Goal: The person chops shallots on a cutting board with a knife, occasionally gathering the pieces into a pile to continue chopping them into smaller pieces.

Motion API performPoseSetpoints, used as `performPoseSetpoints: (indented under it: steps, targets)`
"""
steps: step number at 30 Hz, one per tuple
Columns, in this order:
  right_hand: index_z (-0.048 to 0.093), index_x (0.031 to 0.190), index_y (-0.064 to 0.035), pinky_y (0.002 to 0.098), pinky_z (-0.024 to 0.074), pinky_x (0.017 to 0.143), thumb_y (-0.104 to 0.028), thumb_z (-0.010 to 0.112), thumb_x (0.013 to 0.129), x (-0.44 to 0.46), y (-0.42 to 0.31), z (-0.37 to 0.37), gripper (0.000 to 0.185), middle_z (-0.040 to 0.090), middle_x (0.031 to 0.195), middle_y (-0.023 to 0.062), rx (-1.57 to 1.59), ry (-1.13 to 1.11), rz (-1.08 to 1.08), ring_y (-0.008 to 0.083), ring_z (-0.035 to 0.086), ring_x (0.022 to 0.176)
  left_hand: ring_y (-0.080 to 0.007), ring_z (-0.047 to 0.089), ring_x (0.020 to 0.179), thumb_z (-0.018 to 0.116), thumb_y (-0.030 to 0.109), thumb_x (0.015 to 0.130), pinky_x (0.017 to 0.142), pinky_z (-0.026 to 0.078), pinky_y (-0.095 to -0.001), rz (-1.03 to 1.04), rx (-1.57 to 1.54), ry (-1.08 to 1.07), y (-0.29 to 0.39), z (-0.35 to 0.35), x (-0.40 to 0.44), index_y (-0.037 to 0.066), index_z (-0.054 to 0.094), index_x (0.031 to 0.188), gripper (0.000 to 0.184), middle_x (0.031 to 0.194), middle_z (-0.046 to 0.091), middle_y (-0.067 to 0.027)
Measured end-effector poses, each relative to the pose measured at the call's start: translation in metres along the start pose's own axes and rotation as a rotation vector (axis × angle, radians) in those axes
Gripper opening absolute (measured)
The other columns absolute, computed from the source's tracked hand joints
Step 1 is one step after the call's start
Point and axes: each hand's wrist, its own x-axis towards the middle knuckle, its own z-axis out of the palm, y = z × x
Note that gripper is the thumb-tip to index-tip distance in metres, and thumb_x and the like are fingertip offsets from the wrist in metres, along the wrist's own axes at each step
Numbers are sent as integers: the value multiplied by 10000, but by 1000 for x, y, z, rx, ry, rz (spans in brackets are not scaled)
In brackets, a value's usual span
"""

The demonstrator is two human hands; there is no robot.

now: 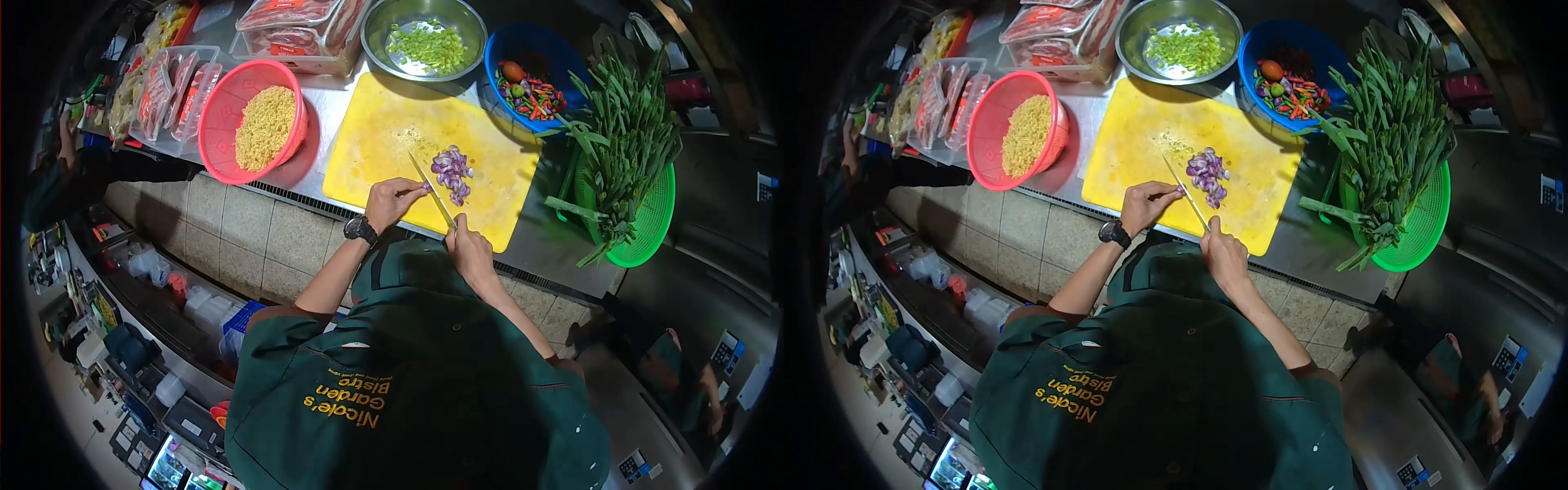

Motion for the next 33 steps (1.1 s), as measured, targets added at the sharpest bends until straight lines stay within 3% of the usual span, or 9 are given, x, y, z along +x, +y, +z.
performPoseSetpoints:
  steps: [15,18,20,21,26,28,30,31,33]
  targets:
    - [471,1120,-51,598,520,603,-223,534,1010,18,5,27,214,674,693,254,14,57,-13,477,677,651,-153,741,758,818,203,891,643,560,-270,38,42,2,-1,4,-4,39,804,975,185,927,788,-105]
    - [471,1124,-63,607,516,612,-232,533,1008,17,10,24,214,673,693,256,29,69,-1,480,675,658,-137,730,753,787,172,920,634,550,-259,33,82,73,2,10,-1,45,792,997,149,909,785,-95]
    - [471,1122,-72,611,513,618,-241,535,1006,8,12,28,215,672,693,257,42,62,14,479,675,662,-141,720,740,741,131,946,626,542,-256,-112,-74,252,-4,14,-1,45,783,1016,119,892,777,-93]
    - [470,1121,-79,613,511,621,-250,540,1001,0,18,27,221,672,693,255,36,47,28,480,674,664,-144,709,741,713,109,955,634,540,-268,-53,-81,278,-5,15,2,35,774,1050,135,888,764,-102]
    - [487,1109,-92,586,517,610,-267,540,1007,-23,38,15,209,672,706,243,59,10,59,472,675,674,-152,696,747,727,121,946,670,541,-281,-10,123,179,-3,9,3,18,755,1098,186,908,744,-113]
    - [497,1099,-97,588,511,610,-276,573,976,-25,38,17,230,658,659,219,108,71,19,452,666,632,-202,707,758,719,119,934,643,535,-311,-35,57,185,8,9,0,35,760,1063,159,930,737,-130]
    - [517,1091,-100,571,511,596,-276,588,966,-28,37,23,227,647,643,202,79,157,-11,430,661,612,-199,713,794,734,118,921,668,544,-306,-12,157,33,20,6,-8,35,755,1062,165,957,736,-122]
    - [537,1083,-104,553,511,581,-275,604,955,-29,37,26,224,637,627,185,36,237,-50,408,657,592,-199,716,825,758,125,902,701,561,-308,126,140,-3,19,5,-10,31,747,1062,186,978,737,-112]
    - [555,1068,-108,533,509,566,-272,620,944,-29,37,30,216,627,617,164,33,271,-56,384,650,574,-207,717,832,768,129,893,720,568,-310,82,140,19,17,8,-10,30,745,1059,195,981,736,-114]
